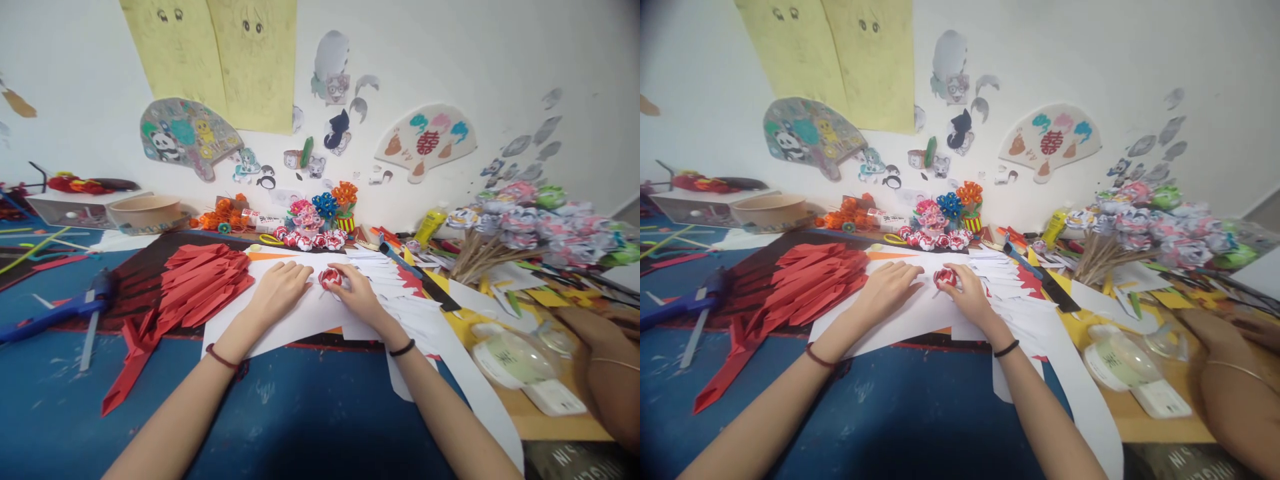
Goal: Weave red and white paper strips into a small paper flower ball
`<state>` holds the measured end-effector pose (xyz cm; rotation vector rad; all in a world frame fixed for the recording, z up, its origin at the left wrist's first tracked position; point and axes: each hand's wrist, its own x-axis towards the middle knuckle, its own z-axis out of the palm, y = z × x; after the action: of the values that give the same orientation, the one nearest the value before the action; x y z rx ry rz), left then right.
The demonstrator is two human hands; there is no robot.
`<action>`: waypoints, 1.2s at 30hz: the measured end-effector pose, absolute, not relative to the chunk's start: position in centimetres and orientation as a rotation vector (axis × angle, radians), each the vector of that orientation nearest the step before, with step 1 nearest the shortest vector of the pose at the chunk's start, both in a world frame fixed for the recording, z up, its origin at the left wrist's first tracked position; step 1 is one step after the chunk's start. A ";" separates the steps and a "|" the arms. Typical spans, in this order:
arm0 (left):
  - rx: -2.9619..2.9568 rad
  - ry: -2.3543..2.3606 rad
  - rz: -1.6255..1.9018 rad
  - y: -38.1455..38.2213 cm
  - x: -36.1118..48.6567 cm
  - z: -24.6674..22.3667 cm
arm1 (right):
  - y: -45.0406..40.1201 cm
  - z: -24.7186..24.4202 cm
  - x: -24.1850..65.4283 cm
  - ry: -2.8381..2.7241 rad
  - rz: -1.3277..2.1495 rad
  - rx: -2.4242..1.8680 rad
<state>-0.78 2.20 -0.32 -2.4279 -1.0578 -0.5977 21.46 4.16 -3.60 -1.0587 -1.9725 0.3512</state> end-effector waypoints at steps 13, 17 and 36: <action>-2.457 -1.438 -0.666 2.3 0.8 -2.4 | 3.9 -2.9 22.0 -2.054 0.592 -0.983; -2.482 -1.459 -0.622 2.3 1.1 -2.8 | 4.1 -3.1 21.8 -2.012 0.504 -0.995; -2.527 -1.311 -0.663 1.4 2.3 -3.6 | 4.1 -3.2 21.8 -2.132 0.381 -0.901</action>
<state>2.25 1.43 -3.65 -2.5273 -1.3106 -0.6632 21.84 4.11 -3.20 -0.9008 -2.1316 0.3808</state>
